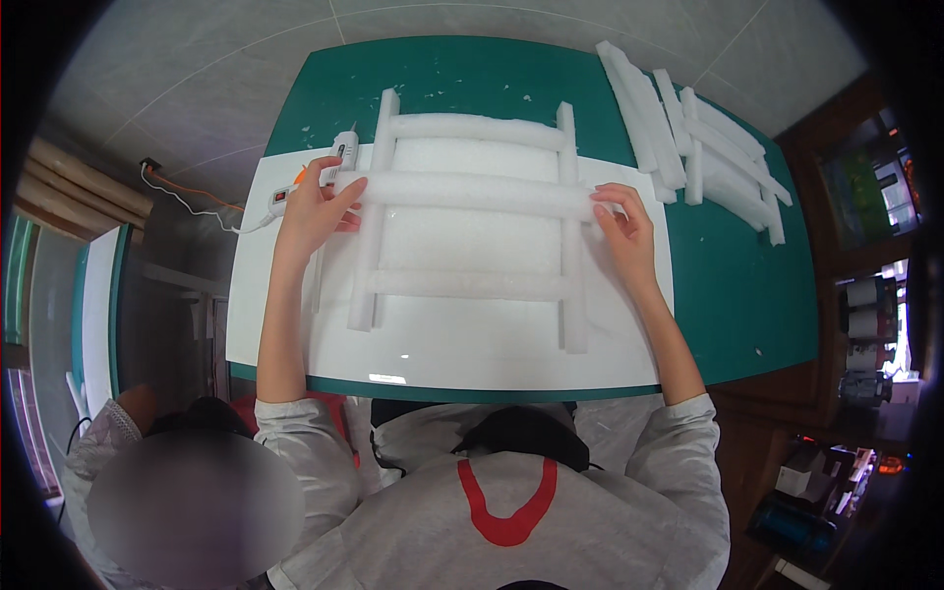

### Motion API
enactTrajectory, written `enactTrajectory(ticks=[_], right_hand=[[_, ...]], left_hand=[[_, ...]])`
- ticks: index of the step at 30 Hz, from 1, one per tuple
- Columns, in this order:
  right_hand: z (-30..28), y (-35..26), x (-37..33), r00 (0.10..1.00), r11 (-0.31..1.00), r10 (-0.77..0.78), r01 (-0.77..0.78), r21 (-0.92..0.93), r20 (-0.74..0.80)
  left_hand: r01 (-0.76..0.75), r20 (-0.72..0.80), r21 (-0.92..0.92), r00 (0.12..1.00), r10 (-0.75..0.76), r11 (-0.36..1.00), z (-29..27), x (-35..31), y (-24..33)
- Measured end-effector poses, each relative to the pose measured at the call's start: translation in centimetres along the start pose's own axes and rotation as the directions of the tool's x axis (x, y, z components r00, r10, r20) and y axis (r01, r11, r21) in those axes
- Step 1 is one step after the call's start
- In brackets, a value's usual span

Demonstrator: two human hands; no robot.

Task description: Using a hot glue gun to assemble foam pieces on a white board.

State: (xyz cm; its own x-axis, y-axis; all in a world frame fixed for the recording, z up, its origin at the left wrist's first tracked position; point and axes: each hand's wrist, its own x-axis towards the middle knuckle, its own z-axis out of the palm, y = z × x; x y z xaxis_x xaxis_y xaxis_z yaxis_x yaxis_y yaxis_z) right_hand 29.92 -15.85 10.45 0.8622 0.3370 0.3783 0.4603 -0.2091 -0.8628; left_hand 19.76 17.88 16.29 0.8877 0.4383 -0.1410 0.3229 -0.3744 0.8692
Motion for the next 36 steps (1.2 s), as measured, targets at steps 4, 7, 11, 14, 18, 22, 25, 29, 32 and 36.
enactTrajectory(ticks=[4, 7, 11, 14, 18, 22, 25, 29, 32, 36], right_hand=[[0.6, -0.4, -0.2, 0.938, 0.895, 0.345, -0.317, 0.314, -0.036], [0.3, -0.8, 0.1, 0.882, 0.804, 0.466, -0.456, 0.381, 0.070], [0.2, -1.8, 0.1, 0.822, 0.693, 0.550, -0.548, 0.469, 0.147], [0.1, -2.3, 0.2, 0.799, 0.666, 0.572, -0.584, 0.464, 0.184], [0.1, -2.7, 0.4, 0.774, 0.650, 0.607, -0.615, 0.445, 0.182], [-0.1, -2.4, 0.6, 0.733, 0.605, 0.652, -0.658, 0.448, 0.195], [0.1, -2.7, 0.5, 0.712, 0.586, 0.680, -0.672, 0.453, 0.176], [0.5, -2.9, 0.3, 0.707, 0.553, 0.685, -0.661, 0.508, 0.175], [0.6, -2.9, 0.2, 0.675, 0.537, 0.726, -0.676, 0.505, 0.132], [0.4, -2.8, 0.3, 0.663, 0.505, 0.734, -0.676, 0.536, 0.145]], left_hand=[[0.085, 0.029, -0.036, 0.996, -0.084, 0.996, 0.1, 0.1, -0.2], [0.121, 0.047, -0.059, 0.992, -0.118, 0.991, 0.1, 0.1, -0.4], [0.149, 0.038, -0.072, 0.988, -0.146, 0.986, 0.1, -0.1, -0.2], [0.147, 0.038, -0.070, 0.989, -0.145, 0.987, 0.1, 0.1, -0.5], [0.147, 0.034, -0.064, 0.989, -0.145, 0.987, 0.2, 0.1, -0.5], [0.154, 0.028, -0.057, 0.988, -0.153, 0.986, 0.3, 0.1, -0.4], [0.160, 0.008, -0.034, 0.987, -0.159, 0.987, 0.4, 0.1, -0.5], [0.167, 0.020, -0.024, 0.986, -0.166, 0.986, 0.4, 0.3, -0.9], [0.193, 0.083, -0.031, 0.978, -0.190, 0.981, 0.3, 0.4, -0.9], [0.204, 0.069, -0.044, 0.977, -0.200, 0.978, 0.4, 0.6, -1.3]])
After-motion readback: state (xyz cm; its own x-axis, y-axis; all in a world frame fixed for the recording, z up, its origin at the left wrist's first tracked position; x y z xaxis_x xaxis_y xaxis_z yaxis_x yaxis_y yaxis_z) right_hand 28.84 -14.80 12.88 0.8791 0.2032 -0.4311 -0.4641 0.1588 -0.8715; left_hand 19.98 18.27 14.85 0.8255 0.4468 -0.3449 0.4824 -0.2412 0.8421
